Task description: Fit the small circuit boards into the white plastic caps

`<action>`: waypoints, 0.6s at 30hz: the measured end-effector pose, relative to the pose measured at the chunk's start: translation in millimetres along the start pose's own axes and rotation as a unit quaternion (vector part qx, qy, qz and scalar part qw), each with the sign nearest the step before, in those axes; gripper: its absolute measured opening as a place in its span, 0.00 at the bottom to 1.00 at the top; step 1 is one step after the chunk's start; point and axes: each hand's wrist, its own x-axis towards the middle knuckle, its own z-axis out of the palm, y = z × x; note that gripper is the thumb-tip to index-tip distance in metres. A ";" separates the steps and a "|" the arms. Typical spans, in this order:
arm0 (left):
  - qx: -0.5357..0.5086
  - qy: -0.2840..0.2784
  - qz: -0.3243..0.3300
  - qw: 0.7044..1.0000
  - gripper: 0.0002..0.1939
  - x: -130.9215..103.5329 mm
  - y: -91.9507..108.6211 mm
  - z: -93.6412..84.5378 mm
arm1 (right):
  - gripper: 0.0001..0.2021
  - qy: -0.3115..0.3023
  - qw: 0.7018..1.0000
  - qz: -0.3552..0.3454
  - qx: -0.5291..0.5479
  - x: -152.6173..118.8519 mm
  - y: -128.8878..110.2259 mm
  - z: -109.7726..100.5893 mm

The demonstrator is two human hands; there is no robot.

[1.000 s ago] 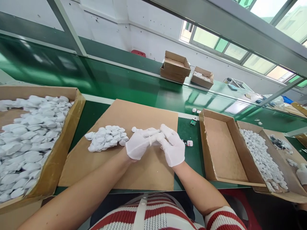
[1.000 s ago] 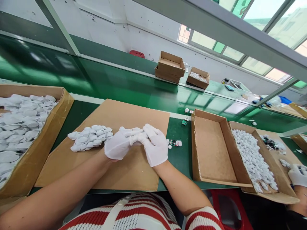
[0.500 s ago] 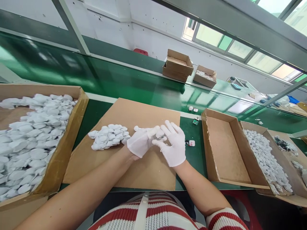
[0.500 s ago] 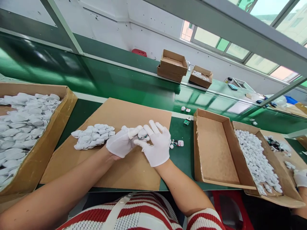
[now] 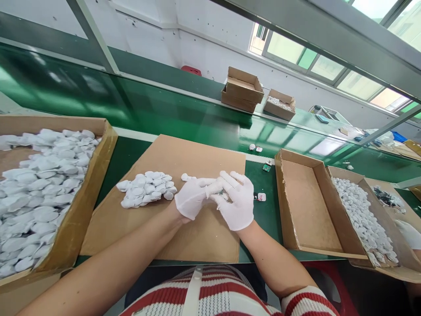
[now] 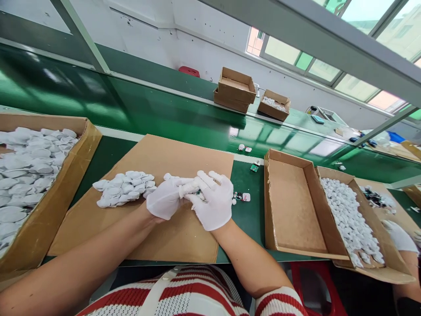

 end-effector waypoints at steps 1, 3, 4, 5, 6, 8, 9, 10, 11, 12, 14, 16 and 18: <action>-0.011 -0.003 -0.010 1.000 0.15 -0.3 -0.6 -0.3 | 0.15 0.014 1.000 -0.002 0.000 0.3 -1.1 0.6; -0.023 -0.006 -0.028 0.999 0.18 -0.5 -1.8 -0.5 | 0.14 0.037 0.999 -0.004 -0.001 0.8 -3.9 1.4; -0.016 0.003 -0.030 0.999 0.19 -0.3 -2.2 -0.4 | 0.14 0.042 0.999 -0.006 -0.003 0.8 -5.3 1.8; 0.003 0.021 -0.027 0.999 0.20 -0.2 -2.4 -0.2 | 0.13 0.041 0.999 -0.008 -0.006 0.8 -6.5 2.1; 0.032 0.046 -0.023 0.998 0.21 0.1 -2.2 0.2 | 0.11 0.039 0.999 -0.008 -0.011 0.7 -7.3 2.6; 0.092 0.098 -0.017 0.991 0.22 0.1 0.0 1.1 | 0.08 0.029 0.999 -0.009 -0.021 0.2 -7.7 3.5; 0.106 0.111 -0.019 0.988 0.22 -0.2 2.1 1.6 | 0.07 0.026 0.999 -0.008 -0.021 0.0 -7.2 3.9; 0.097 0.108 -0.026 0.989 0.23 -0.9 4.9 1.9 | 0.07 0.024 1.000 -0.004 -0.016 -0.2 -6.3 4.0; 0.067 0.084 -0.039 0.993 0.25 -1.8 8.0 2.0 | 0.08 0.020 1.000 0.001 -0.008 -0.4 -5.3 3.8; 0.027 0.047 -0.054 0.997 0.26 -2.9 11.1 1.7 | 0.10 0.016 1.000 0.010 0.000 -0.5 -4.4 3.2; -0.048 -0.026 -0.066 0.996 0.25 -5.0 15.7 0.2 | 0.15 0.010 1.000 0.027 0.012 -0.5 -3.2 1.3; -0.081 -0.054 -0.057 0.994 0.18 -6.3 15.9 -1.6 | 0.19 0.017 0.999 0.038 0.006 -0.5 -3.6 -0.7; -0.089 -0.035 -0.038 0.995 0.14 -6.1 11.1 -2.3 | 0.23 0.035 0.999 0.034 -0.020 -0.4 -5.5 -1.8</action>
